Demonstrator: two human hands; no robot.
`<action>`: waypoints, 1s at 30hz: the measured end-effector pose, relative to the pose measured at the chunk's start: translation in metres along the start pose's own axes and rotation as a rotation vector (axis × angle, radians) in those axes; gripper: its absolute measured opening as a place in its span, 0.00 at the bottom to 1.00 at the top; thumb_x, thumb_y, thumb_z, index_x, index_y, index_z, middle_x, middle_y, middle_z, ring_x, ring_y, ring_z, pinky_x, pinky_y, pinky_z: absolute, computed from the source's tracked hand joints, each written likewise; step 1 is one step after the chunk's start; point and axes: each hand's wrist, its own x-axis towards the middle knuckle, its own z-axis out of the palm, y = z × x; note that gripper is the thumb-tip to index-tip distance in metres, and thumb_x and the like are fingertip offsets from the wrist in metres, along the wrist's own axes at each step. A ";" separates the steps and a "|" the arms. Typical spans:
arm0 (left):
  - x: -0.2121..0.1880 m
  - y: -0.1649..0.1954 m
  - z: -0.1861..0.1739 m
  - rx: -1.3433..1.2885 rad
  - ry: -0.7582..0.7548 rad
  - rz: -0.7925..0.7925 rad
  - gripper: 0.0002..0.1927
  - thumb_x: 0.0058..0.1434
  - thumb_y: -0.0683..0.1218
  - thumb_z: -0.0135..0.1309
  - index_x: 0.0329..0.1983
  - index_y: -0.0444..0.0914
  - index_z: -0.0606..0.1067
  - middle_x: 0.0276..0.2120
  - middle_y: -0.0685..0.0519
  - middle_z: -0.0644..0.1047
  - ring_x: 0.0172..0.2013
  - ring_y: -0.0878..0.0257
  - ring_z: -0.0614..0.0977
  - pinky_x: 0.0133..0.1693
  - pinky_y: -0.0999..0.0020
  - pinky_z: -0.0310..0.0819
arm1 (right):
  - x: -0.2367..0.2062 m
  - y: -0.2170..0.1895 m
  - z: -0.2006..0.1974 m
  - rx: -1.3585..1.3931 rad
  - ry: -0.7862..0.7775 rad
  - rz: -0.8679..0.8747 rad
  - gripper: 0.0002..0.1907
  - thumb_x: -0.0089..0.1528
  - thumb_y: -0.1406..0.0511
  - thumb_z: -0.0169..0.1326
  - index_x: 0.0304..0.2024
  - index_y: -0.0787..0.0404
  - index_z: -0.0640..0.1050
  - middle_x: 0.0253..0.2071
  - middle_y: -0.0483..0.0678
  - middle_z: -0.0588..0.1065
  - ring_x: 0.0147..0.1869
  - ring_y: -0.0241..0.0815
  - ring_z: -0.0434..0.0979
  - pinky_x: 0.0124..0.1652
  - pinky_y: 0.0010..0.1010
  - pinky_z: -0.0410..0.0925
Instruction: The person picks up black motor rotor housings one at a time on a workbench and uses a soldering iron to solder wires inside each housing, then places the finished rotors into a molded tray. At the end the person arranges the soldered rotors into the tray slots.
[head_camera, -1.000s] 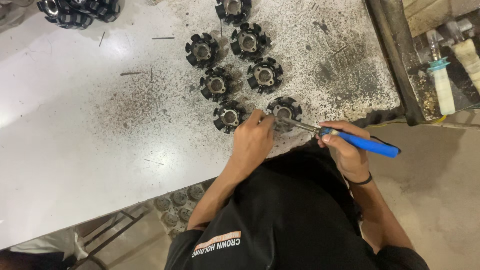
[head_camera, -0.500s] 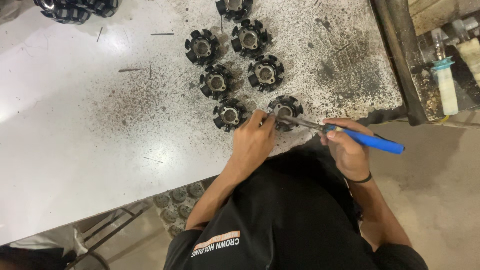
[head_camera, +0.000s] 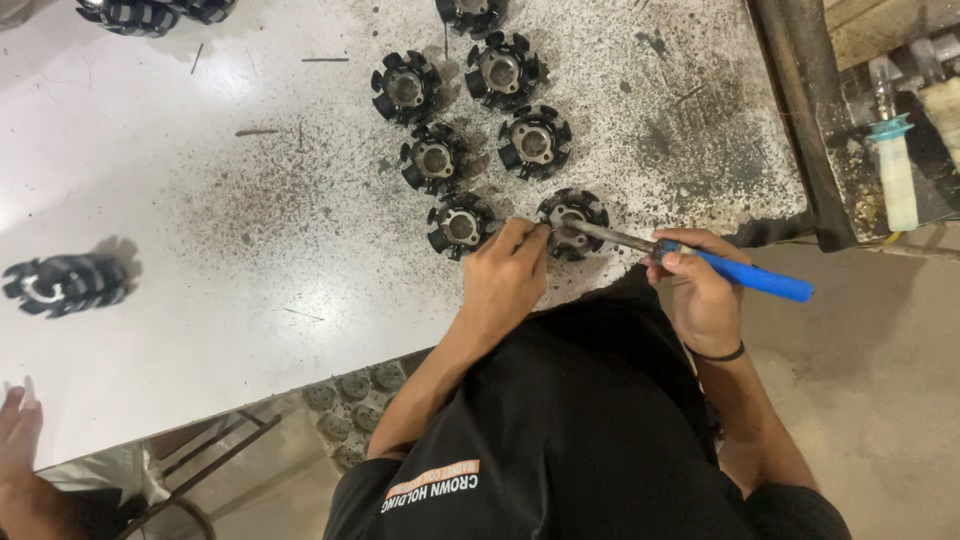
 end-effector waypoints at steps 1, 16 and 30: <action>0.000 -0.002 0.000 0.001 -0.001 0.001 0.08 0.61 0.37 0.60 0.43 0.33 0.80 0.39 0.51 0.77 0.30 0.56 0.84 0.29 0.64 0.78 | 0.000 0.001 0.000 -0.006 -0.017 0.002 0.14 0.62 0.73 0.52 0.48 0.77 0.78 0.41 0.59 0.78 0.40 0.48 0.79 0.40 0.35 0.72; 0.024 0.025 -0.112 -0.014 0.152 0.275 0.12 0.67 0.31 0.53 0.51 0.33 0.77 0.35 0.49 0.83 0.28 0.65 0.83 0.27 0.73 0.75 | 0.048 -0.023 -0.001 0.076 -0.110 -0.168 0.13 0.62 0.72 0.55 0.48 0.75 0.79 0.38 0.57 0.78 0.37 0.46 0.79 0.38 0.34 0.73; 0.088 -0.065 -0.001 0.103 0.025 -0.098 0.10 0.61 0.36 0.57 0.44 0.37 0.83 0.39 0.47 0.79 0.29 0.53 0.83 0.28 0.61 0.77 | 0.117 0.008 0.038 -0.216 -0.150 -0.111 0.18 0.60 0.71 0.57 0.51 0.73 0.81 0.35 0.55 0.80 0.37 0.41 0.80 0.42 0.29 0.74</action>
